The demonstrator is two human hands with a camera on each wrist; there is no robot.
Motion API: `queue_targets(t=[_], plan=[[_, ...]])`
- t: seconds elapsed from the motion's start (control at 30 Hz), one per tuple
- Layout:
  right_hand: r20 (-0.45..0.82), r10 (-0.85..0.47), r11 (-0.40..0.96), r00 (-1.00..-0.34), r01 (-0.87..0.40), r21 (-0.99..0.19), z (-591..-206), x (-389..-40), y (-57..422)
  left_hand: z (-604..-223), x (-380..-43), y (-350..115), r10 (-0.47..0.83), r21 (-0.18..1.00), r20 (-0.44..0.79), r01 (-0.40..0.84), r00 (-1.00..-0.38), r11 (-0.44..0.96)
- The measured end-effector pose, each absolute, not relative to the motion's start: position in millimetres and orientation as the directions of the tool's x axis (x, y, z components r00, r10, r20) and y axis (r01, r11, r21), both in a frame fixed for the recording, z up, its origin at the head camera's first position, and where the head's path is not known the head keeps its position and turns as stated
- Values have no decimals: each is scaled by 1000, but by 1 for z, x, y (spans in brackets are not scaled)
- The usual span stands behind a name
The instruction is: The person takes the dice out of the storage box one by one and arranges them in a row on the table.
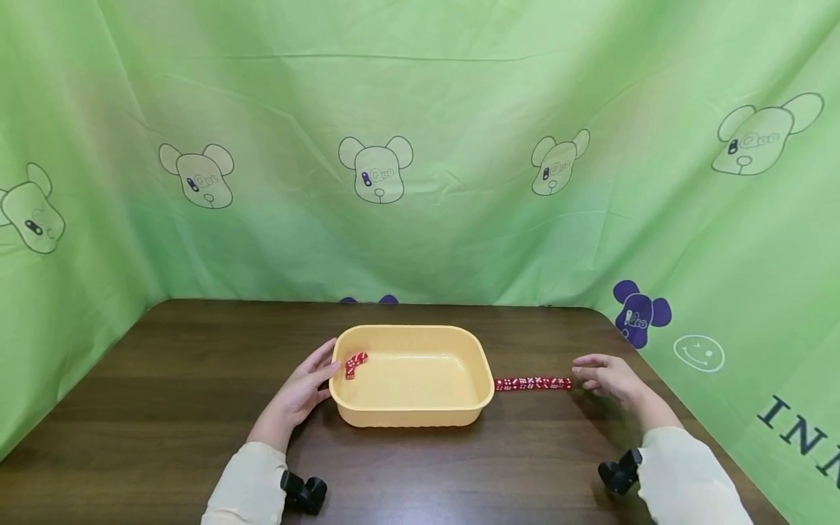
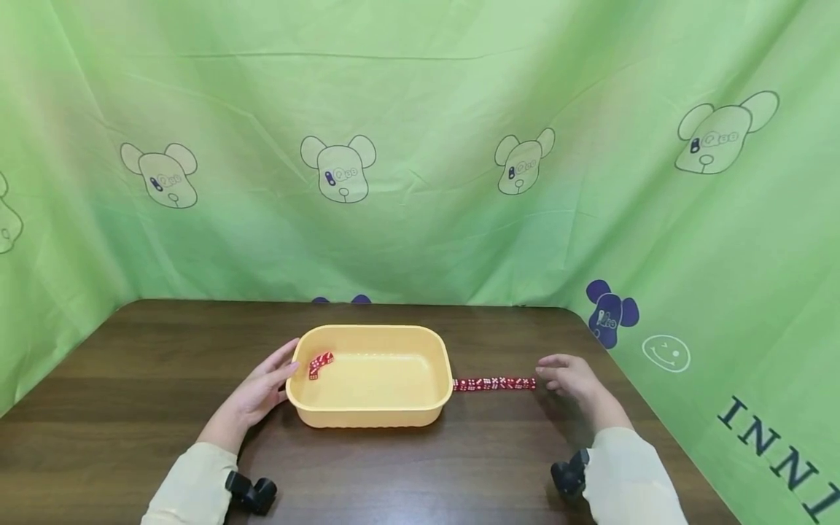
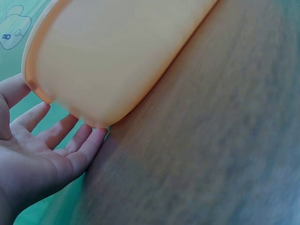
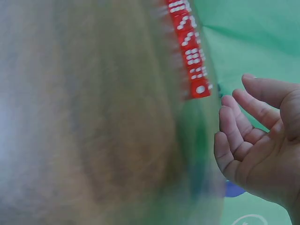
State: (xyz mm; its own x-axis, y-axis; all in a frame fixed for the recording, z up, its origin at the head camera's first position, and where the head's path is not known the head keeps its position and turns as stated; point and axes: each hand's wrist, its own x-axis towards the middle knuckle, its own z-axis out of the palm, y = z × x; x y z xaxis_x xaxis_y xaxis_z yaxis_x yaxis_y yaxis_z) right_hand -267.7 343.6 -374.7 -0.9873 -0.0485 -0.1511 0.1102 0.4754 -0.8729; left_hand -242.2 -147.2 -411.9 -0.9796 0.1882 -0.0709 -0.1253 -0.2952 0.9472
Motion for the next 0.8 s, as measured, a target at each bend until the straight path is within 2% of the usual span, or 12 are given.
queue_targets(t=[0.37,0.8], plan=[[-60,-72,526,-996,13,-851,-343,-281,327,-413,-244,-146,185,947,-69,-123,-980,-298],[0,-113,467,-994,-53,-882,-324,-299,288,-414,-245,-147,190,946,-63,-120,-980,-303]])
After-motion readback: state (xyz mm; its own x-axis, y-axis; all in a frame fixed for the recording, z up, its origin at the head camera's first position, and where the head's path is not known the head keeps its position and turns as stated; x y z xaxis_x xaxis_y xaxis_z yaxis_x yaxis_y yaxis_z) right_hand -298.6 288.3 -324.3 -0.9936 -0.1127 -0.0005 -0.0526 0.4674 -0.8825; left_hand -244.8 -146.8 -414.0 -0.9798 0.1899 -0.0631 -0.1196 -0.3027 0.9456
